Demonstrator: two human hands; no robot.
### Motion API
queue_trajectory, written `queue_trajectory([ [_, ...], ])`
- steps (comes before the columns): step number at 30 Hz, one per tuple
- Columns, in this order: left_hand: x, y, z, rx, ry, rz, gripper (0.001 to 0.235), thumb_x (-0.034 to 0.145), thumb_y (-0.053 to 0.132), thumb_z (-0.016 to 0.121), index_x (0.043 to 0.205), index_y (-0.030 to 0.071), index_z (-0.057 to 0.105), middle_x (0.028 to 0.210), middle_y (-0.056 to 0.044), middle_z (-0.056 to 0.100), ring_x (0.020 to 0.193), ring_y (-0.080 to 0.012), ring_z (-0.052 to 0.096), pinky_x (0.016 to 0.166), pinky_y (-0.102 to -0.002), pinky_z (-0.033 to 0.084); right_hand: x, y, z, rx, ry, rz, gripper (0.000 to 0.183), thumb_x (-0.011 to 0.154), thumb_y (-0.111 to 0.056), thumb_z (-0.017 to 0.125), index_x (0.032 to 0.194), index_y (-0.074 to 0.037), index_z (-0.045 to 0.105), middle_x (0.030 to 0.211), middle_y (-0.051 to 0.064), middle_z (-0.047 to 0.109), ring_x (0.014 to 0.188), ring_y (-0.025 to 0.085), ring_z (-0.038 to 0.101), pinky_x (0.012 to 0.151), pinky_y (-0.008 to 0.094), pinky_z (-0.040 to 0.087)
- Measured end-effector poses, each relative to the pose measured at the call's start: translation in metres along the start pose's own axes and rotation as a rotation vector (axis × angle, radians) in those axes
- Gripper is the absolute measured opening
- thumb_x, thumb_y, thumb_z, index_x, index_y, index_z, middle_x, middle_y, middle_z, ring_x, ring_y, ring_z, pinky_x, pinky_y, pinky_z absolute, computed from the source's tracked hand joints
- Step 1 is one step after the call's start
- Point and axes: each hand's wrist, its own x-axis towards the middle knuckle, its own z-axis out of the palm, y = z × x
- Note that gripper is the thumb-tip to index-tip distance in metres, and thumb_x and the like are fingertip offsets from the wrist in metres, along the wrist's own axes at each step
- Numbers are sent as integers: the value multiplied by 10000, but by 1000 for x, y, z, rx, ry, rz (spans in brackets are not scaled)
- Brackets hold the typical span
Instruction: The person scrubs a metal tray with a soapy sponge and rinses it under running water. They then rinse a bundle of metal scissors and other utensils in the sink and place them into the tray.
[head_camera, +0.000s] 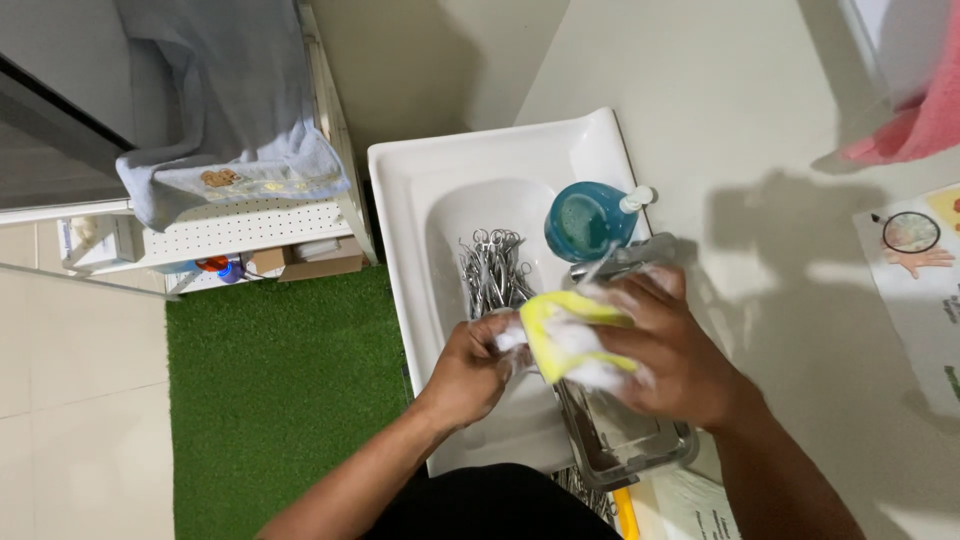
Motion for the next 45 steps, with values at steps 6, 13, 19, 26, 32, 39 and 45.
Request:
queue_trajectory([
  [6,-3,22,4,96,23,-254,290,961,56,624,1246,57,680,1025,-80,781,935,-164,738,815,-360,605,18,1,-17,-364,-2,142,429,775,-303,771,1193,-208,737,1334,120,610,1239,290,524,1062,490,319],
  [13,1,5,-2,35,23,-94,259,970,43,628,1222,22,681,1062,-97,766,985,-162,732,959,-355,632,13,2,-26,-223,162,285,451,825,-283,802,1254,-194,694,1313,57,598,1288,249,514,1152,436,374],
  [19,3,-5,-8,106,-5,-112,331,952,36,582,1273,59,662,1006,-87,762,966,-174,745,978,-334,617,5,8,-18,-308,39,147,467,701,-274,826,1155,-195,743,1325,112,605,1242,291,523,1054,497,371],
  [26,7,18,-12,212,42,-159,261,1001,117,562,1239,86,664,917,-76,727,828,-165,675,820,-342,614,-18,48,6,1304,388,480,676,888,-271,805,1460,-38,530,1335,162,608,1141,311,655,917,428,593],
  [32,10,28,-11,354,90,-112,218,1023,103,561,1214,111,664,977,-96,718,926,-207,654,820,-376,540,-13,22,25,2033,379,383,670,944,-209,804,1455,22,436,1261,235,609,1161,371,633,874,476,619],
  [39,25,9,-15,478,79,82,228,1012,32,501,1111,105,693,1162,-102,662,1213,-247,670,1079,-413,503,12,-17,29,1872,436,243,630,850,-90,763,1429,-47,519,1373,155,583,1344,288,563,977,504,592],
  [45,43,-6,-17,382,118,312,226,976,54,568,1162,51,696,1363,-170,547,1257,-312,612,1035,-444,519,-28,-24,68,1940,241,404,691,884,-168,782,1499,-21,505,1489,216,550,1221,348,630,1032,506,560],
])
